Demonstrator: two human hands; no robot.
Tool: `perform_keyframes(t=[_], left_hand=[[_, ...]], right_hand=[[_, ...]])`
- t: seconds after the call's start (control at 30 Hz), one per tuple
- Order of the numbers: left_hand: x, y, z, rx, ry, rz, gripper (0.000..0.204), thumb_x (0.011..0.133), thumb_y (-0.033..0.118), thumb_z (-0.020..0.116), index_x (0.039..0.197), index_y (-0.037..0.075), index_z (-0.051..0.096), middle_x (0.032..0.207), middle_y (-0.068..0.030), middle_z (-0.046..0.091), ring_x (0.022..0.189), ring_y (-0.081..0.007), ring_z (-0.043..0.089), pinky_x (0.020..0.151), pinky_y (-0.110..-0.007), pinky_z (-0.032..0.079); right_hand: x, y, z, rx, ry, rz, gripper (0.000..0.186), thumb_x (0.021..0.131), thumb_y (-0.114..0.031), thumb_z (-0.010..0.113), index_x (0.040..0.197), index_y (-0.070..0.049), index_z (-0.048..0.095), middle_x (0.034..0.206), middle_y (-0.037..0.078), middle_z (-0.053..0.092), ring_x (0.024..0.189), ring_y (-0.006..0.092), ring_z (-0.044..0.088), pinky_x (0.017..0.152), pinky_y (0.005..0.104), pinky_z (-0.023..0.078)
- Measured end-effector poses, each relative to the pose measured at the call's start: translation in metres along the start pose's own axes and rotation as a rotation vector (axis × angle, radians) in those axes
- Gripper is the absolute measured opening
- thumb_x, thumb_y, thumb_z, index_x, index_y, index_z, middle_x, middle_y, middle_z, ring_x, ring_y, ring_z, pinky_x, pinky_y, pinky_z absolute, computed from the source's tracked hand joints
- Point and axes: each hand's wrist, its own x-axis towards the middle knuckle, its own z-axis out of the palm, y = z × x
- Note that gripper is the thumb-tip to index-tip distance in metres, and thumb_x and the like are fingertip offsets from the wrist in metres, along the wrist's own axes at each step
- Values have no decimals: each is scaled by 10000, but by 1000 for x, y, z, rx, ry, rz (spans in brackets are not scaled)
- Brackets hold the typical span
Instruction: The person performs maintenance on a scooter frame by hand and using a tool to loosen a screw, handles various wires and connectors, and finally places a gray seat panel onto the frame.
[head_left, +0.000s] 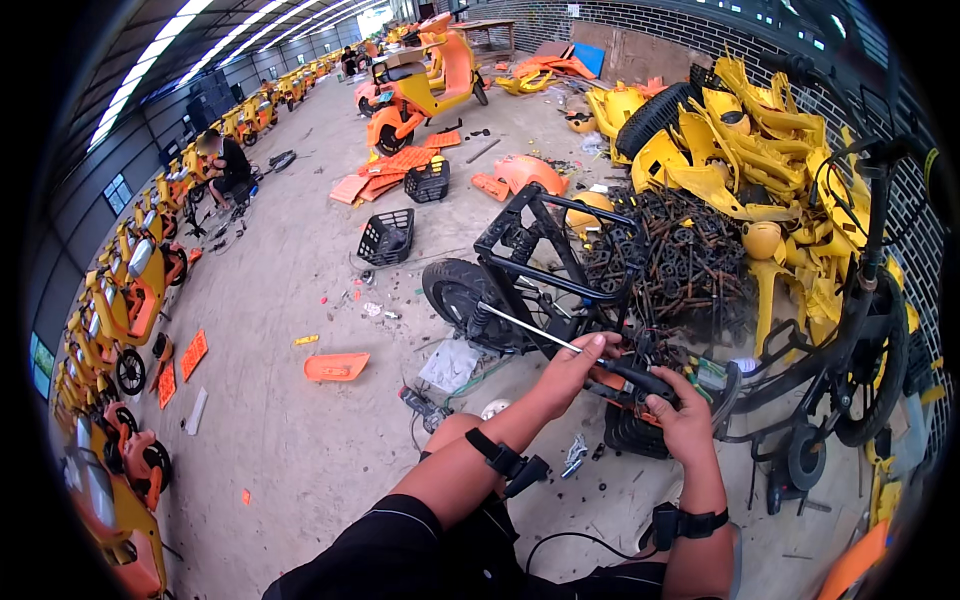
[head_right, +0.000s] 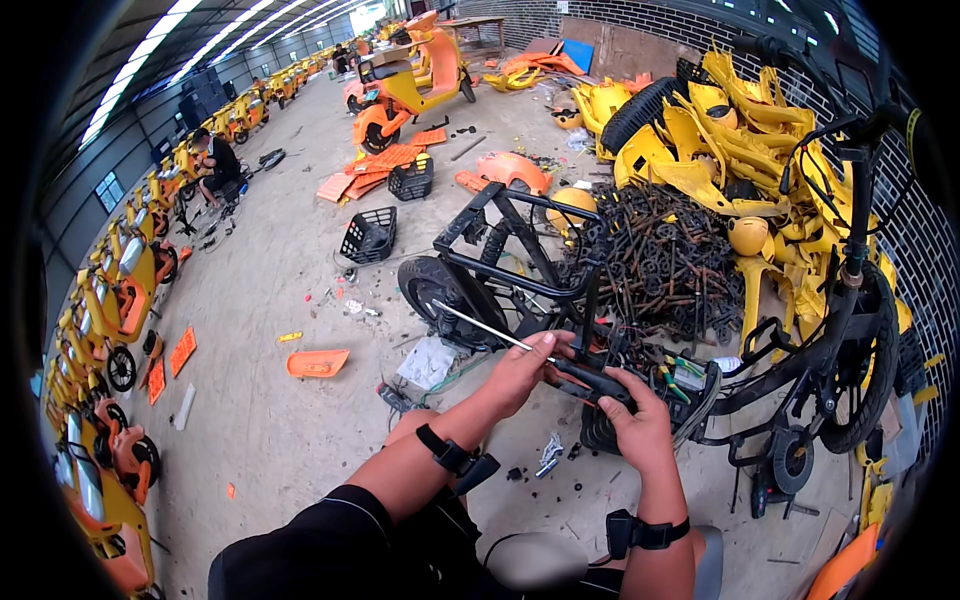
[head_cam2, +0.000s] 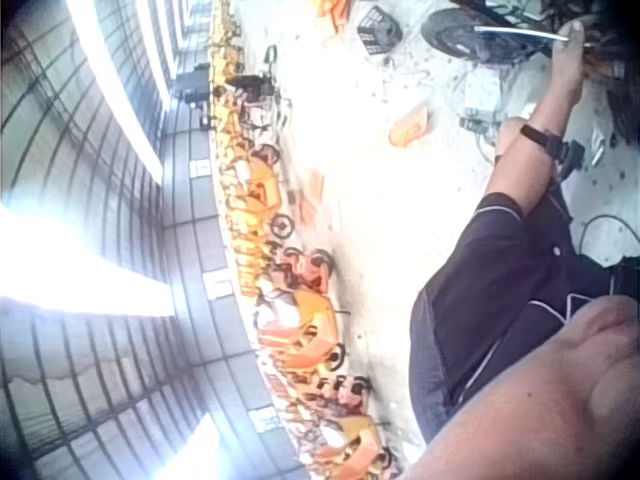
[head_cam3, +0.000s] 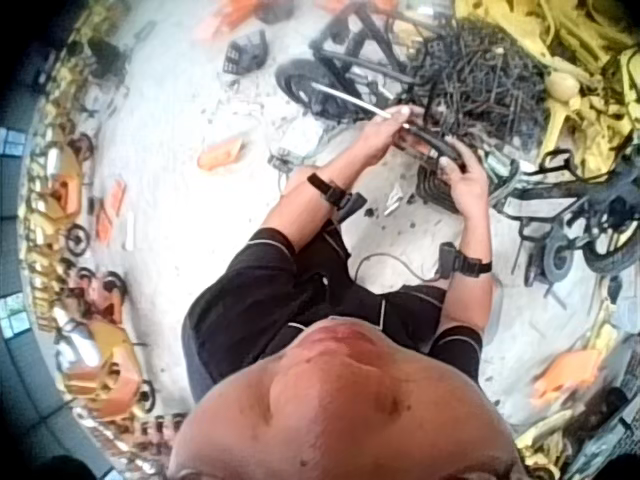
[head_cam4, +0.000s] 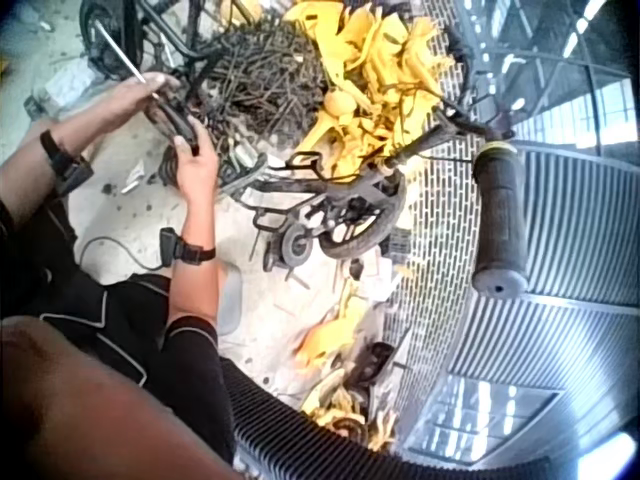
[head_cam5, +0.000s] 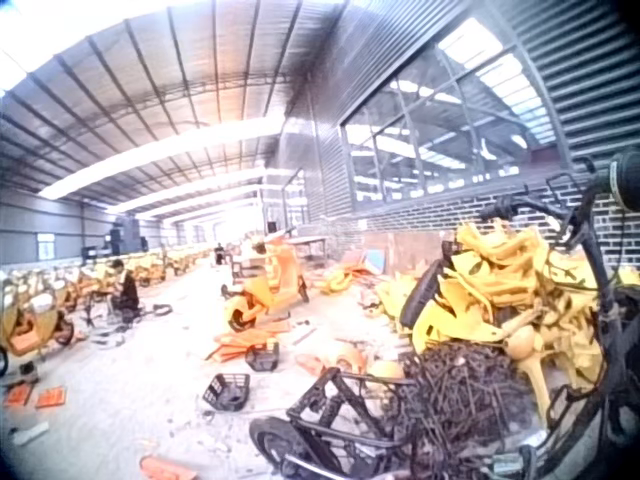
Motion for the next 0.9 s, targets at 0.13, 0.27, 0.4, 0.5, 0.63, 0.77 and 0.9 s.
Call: perform_keyframes(t=[0.13, 0.27, 0.4, 0.5, 0.63, 0.77, 0.9], left_hand=[[1, -4, 1, -45, -11, -7, 515, 1096, 460, 430, 1402, 65, 554, 1156, -62, 633, 1007, -147, 603, 817, -300, 457], [1, -5, 0, -135, -156, 18, 531, 1096, 471, 417, 1407, 60, 543, 1177, -71, 630, 1067, -188, 617, 854, -336, 482], [-3, 2, -3, -336, -251, -177, 579, 1098, 512, 362, 1345, 33, 576, 1151, -109, 663, 1020, -198, 648, 885, -381, 542], [0, -2, -6, -406, -143, -138, 592, 1095, 529, 340, 1273, 37, 616, 1124, -111, 691, 1003, -219, 654, 835, -376, 525], [4, -7, -8, -406, -17, -113, 617, 1091, 563, 304, 1204, 57, 636, 1089, -99, 685, 989, -214, 655, 812, -362, 517], [11, -3, -3, -348, -33, -102, 648, 1087, 589, 271, 1183, 61, 634, 1081, -104, 676, 979, -214, 648, 816, -367, 503], [8, -7, -3, -373, -9, -94, 650, 1090, 586, 254, 1190, 62, 625, 1073, -105, 672, 975, -213, 639, 818, -380, 498]], right_hand=[[2, 8, -3, -34, -41, -37, 432, 878, -48, 760, 1297, -36, 655, 1201, 102, 709, 1085, 173, 644, 973, 303, 489], [-1, -2, 0, 133, -139, 41, 432, 883, -27, 747, 1304, -18, 647, 1197, 70, 682, 1038, 145, 631, 923, 286, 506], [-8, -17, 7, 111, -129, 21, 507, 868, -46, 764, 1354, -48, 618, 1276, 88, 662, 1170, 195, 607, 975, 324, 489], [-5, -32, -7, 133, 4, -62, 583, 894, -85, 759, 1430, -44, 532, 1289, 109, 620, 1174, 200, 593, 950, 324, 489], [-23, -67, -53, 449, 196, -256, 458, 989, -199, 646, 1377, 20, 539, 945, 81, 638, 832, 151, 577, 763, 272, 476], [-50, -100, -60, 589, 77, -640, 385, 1002, -298, 615, 1222, 18, 626, 757, 49, 596, 653, 134, 543, 592, 254, 423], [-58, -111, -38, 581, -256, -432, 323, 937, -301, 719, 1066, -6, 720, 808, 78, 664, 742, 141, 635, 620, 252, 454]])
